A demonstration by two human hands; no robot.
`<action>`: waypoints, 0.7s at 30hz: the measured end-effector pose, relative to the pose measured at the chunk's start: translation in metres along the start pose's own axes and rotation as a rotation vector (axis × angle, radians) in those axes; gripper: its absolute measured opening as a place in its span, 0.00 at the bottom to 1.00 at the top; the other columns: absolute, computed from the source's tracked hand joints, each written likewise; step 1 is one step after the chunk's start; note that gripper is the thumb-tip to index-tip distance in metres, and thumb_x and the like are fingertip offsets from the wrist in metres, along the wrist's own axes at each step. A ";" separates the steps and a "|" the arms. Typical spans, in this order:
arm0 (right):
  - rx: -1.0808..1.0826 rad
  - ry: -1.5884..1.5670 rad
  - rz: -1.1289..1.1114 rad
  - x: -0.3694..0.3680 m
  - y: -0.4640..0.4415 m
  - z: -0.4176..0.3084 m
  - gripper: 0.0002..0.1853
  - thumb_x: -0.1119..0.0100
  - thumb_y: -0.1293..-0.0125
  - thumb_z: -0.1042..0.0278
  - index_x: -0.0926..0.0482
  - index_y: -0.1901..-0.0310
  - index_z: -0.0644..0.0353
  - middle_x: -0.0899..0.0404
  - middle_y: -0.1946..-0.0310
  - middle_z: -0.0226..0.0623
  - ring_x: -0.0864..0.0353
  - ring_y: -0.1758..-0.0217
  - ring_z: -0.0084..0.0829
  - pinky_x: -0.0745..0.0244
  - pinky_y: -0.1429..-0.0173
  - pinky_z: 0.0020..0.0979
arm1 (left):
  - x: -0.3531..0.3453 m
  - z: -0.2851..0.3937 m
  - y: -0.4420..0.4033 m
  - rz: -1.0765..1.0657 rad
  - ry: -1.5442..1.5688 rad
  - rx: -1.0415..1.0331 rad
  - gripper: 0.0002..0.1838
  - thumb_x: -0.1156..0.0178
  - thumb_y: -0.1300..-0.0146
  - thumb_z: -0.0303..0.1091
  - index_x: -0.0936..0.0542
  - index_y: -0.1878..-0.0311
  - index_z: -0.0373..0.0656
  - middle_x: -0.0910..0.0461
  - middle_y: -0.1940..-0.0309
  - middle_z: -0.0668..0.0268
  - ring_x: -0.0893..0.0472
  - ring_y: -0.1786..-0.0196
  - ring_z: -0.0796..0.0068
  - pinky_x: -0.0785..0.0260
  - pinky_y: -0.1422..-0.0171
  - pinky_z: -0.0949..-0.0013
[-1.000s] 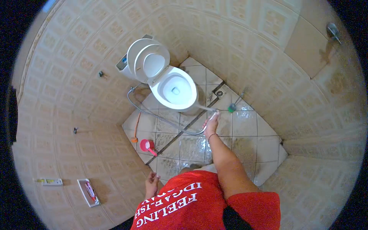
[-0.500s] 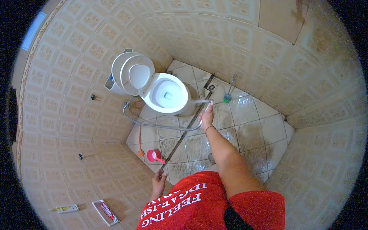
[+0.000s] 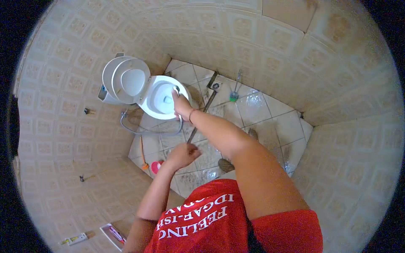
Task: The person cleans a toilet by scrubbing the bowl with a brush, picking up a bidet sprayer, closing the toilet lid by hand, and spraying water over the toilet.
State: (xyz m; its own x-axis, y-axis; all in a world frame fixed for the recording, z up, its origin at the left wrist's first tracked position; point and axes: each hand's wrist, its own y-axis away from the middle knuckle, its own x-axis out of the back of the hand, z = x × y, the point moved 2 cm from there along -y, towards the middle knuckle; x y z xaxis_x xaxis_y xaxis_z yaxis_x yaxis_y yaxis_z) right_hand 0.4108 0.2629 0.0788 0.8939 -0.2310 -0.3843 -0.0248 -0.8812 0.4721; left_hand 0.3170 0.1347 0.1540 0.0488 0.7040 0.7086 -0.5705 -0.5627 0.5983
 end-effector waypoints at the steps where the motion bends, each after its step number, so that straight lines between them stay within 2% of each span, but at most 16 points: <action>1: -0.005 0.010 -0.010 0.006 -0.008 -0.010 0.27 0.64 0.38 0.38 0.37 0.54 0.57 0.39 0.85 0.32 0.38 0.88 0.26 0.35 0.84 0.30 | 0.014 0.027 0.002 -0.021 0.159 -0.163 0.13 0.45 0.43 0.38 0.22 0.61 0.39 0.22 0.74 0.53 0.23 0.71 0.63 0.32 0.64 0.64; 2: 0.021 0.033 0.001 0.012 -0.013 -0.016 0.27 0.63 0.38 0.38 0.37 0.55 0.57 0.39 0.85 0.31 0.37 0.88 0.26 0.35 0.85 0.30 | 0.026 0.051 0.007 -0.049 0.317 -0.319 0.11 0.45 0.43 0.38 0.21 0.64 0.40 0.22 0.75 0.53 0.23 0.72 0.60 0.32 0.64 0.63; 4: 0.083 0.089 0.010 0.026 -0.023 -0.026 0.26 0.62 0.38 0.38 0.37 0.56 0.56 0.39 0.85 0.31 0.37 0.88 0.25 0.36 0.85 0.29 | 0.062 0.101 0.021 -0.282 0.054 -0.382 0.12 0.45 0.43 0.38 0.22 0.65 0.39 0.23 0.75 0.52 0.24 0.72 0.57 0.32 0.65 0.61; 6: 0.031 -0.009 0.026 0.047 -0.028 -0.021 0.27 0.62 0.39 0.36 0.37 0.59 0.56 0.39 0.85 0.30 0.37 0.87 0.25 0.35 0.85 0.29 | 0.098 0.138 0.029 -0.116 0.201 -0.596 0.12 0.46 0.43 0.38 0.22 0.66 0.37 0.24 0.76 0.54 0.24 0.71 0.56 0.32 0.64 0.60; 7: 0.002 -0.062 0.036 0.057 -0.029 -0.014 0.28 0.62 0.40 0.35 0.38 0.60 0.56 0.39 0.85 0.30 0.36 0.87 0.26 0.35 0.84 0.29 | 0.126 0.167 0.036 0.031 0.330 -0.630 0.09 0.47 0.46 0.35 0.22 0.68 0.41 0.24 0.71 0.53 0.25 0.67 0.50 0.33 0.63 0.57; 8: -0.036 -0.117 0.047 0.064 -0.027 -0.006 0.28 0.62 0.40 0.34 0.38 0.60 0.57 0.39 0.85 0.30 0.36 0.87 0.26 0.35 0.84 0.30 | 0.152 0.193 0.043 0.222 0.364 -0.691 0.08 0.46 0.48 0.33 0.21 0.68 0.41 0.23 0.66 0.54 0.24 0.60 0.53 0.33 0.59 0.57; 9: -0.054 -0.124 0.104 0.071 -0.028 0.003 0.28 0.63 0.40 0.35 0.37 0.63 0.57 0.38 0.86 0.32 0.36 0.88 0.27 0.35 0.86 0.30 | 0.158 0.197 0.040 0.228 0.379 -0.642 0.08 0.46 0.48 0.33 0.21 0.68 0.41 0.23 0.66 0.54 0.24 0.60 0.53 0.33 0.59 0.57; 10: -0.069 -0.126 0.166 0.077 -0.029 0.011 0.27 0.64 0.39 0.35 0.37 0.66 0.56 0.38 0.87 0.33 0.35 0.90 0.28 0.36 0.88 0.30 | 0.162 0.210 0.037 0.198 0.388 -0.668 0.09 0.45 0.49 0.33 0.22 0.67 0.41 0.23 0.66 0.54 0.24 0.60 0.54 0.33 0.58 0.57; 15: -0.156 -0.258 0.180 0.099 -0.031 0.021 0.28 0.67 0.40 0.33 0.37 0.69 0.56 0.38 0.88 0.33 0.38 0.91 0.27 0.39 0.89 0.29 | 0.194 0.278 0.007 0.052 0.392 -0.916 0.12 0.41 0.52 0.32 0.23 0.63 0.38 0.24 0.61 0.53 0.25 0.58 0.55 0.35 0.55 0.58; 17: -0.208 -0.292 0.261 0.101 -0.023 0.039 0.29 0.68 0.40 0.33 0.37 0.70 0.56 0.39 0.89 0.33 0.40 0.92 0.28 0.40 0.90 0.30 | 0.205 0.298 -0.005 -0.014 0.394 -1.008 0.14 0.39 0.53 0.32 0.23 0.61 0.37 0.25 0.60 0.52 0.25 0.58 0.56 0.35 0.53 0.59; 21: -0.156 -0.332 0.291 0.118 -0.051 0.036 0.30 0.69 0.40 0.32 0.38 0.71 0.57 0.40 0.90 0.32 0.41 0.93 0.28 0.42 0.90 0.30 | 0.220 0.331 -0.025 -0.126 0.359 -1.210 0.19 0.35 0.55 0.31 0.24 0.58 0.35 0.26 0.56 0.51 0.25 0.56 0.58 0.36 0.51 0.60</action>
State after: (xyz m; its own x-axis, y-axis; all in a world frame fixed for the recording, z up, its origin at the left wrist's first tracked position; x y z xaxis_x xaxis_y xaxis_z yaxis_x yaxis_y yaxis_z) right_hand 0.5017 0.2659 -0.0189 0.6676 -0.6012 -0.4391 -0.1633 -0.6937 0.7016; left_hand 0.6129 0.1602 0.4189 0.0407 0.9078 0.4175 -0.9693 0.1372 -0.2039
